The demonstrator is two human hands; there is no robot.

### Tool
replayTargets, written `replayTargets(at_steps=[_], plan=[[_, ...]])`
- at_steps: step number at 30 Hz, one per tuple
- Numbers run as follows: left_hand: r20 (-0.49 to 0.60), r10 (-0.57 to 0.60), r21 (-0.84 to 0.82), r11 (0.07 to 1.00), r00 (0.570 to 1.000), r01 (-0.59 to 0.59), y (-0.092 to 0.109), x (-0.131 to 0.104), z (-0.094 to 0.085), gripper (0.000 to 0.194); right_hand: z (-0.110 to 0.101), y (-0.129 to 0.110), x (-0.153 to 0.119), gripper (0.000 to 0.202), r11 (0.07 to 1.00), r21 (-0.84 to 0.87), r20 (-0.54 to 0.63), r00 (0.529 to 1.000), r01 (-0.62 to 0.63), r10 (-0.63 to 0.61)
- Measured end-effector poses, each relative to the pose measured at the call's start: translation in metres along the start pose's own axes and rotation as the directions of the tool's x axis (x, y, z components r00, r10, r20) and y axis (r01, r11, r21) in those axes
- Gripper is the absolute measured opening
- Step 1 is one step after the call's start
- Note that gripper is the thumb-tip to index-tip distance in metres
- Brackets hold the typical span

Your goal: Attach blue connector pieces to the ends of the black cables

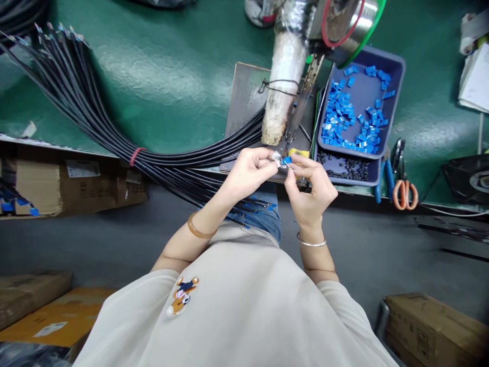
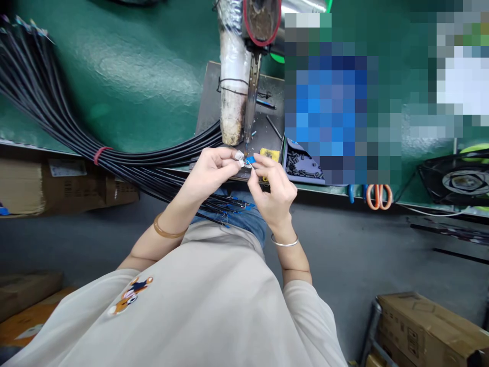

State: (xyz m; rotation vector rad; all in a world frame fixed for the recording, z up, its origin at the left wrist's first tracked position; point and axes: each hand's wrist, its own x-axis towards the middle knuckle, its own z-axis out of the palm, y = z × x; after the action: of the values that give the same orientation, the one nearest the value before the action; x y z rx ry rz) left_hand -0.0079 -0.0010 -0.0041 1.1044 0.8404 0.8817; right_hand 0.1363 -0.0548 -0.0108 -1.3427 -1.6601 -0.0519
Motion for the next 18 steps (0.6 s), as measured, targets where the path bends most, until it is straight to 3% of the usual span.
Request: replayTargets(at_steps=[8, 18], plan=[[0.01, 0.01, 0.013, 1.0, 1.0, -0.01, 0.0077, -0.0011, 0.0006, 0.009, -0.0031, -0.0064, 0.0039, 0.012, 1.0, 0.03, 0.014, 1.0, -0.005, 0.004], [0.041, -0.009, 0.023, 1.0, 0.999, 0.008, 0.001, -0.0012, -0.001, 0.008, -0.0028, -0.0045, 0.0021, 0.012, 1.0, 0.003, 0.02, 1.0, -0.014, 0.014]])
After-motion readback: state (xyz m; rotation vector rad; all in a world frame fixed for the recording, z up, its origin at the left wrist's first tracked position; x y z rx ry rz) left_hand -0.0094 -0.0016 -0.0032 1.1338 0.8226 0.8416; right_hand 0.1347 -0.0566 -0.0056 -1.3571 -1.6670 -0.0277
